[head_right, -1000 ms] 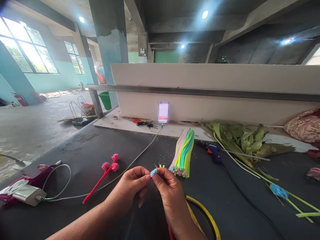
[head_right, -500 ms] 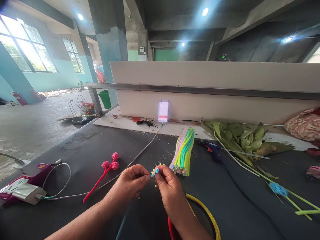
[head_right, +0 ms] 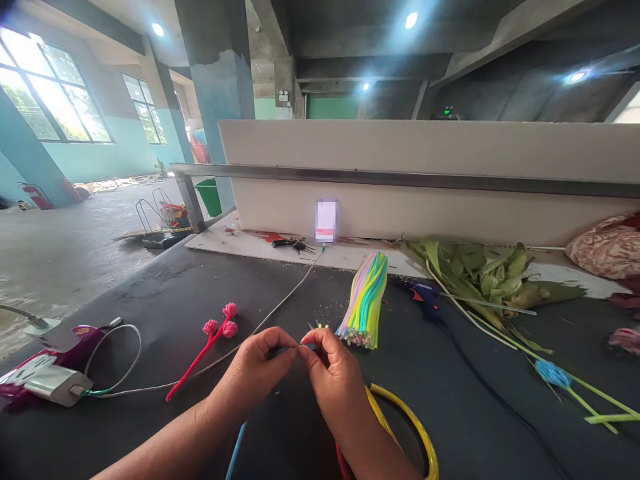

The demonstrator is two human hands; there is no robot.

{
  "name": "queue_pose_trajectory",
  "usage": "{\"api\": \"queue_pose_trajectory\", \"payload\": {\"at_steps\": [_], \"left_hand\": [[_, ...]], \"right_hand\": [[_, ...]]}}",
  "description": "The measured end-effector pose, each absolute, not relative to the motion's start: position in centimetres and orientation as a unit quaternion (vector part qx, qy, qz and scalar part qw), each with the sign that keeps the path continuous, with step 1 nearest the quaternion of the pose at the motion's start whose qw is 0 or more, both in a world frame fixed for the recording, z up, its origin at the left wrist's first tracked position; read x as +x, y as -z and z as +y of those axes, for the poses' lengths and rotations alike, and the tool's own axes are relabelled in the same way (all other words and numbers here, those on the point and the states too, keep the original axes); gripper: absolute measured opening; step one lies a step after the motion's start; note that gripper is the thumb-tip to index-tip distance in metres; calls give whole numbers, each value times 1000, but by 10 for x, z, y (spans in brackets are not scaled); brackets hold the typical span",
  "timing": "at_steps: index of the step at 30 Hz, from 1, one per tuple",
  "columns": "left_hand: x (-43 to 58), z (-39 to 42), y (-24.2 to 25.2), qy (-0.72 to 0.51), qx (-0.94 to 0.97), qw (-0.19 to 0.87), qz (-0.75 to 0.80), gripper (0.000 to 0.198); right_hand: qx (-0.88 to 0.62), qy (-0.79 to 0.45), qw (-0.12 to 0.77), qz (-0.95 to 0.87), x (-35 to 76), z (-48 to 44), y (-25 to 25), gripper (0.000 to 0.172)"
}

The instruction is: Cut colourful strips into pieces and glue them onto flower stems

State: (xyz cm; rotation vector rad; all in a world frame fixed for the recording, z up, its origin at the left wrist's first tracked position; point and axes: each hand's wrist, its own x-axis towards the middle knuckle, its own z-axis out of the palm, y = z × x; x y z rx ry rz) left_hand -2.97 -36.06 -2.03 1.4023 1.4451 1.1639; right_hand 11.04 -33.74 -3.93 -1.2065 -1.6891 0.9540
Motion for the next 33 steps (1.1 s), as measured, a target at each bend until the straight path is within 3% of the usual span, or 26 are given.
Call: {"api": "queue_pose_trajectory", "payload": {"at_steps": [6,16,24,30,33], "left_hand": [[-30,-361,20,-466,555,378,576,11],[-29,-363,17,-441,578,335,599,12],[-32,-364,18,-455,594,312,585,10],[-33,-362,19,-471,581,377,547,13],[-35,-361,22,-478,592,353,544,12]], "right_hand": [[-488,-218,366,-762,115,-338,36,16],[-490,-162,361,-777,111,-343,31,6],[-484,-343,353,-724,113,-340,32,4],[-468,-334,373,-728,114,-344,29,5],[-437,-393,407,-699,113,-344,32,7]]}}
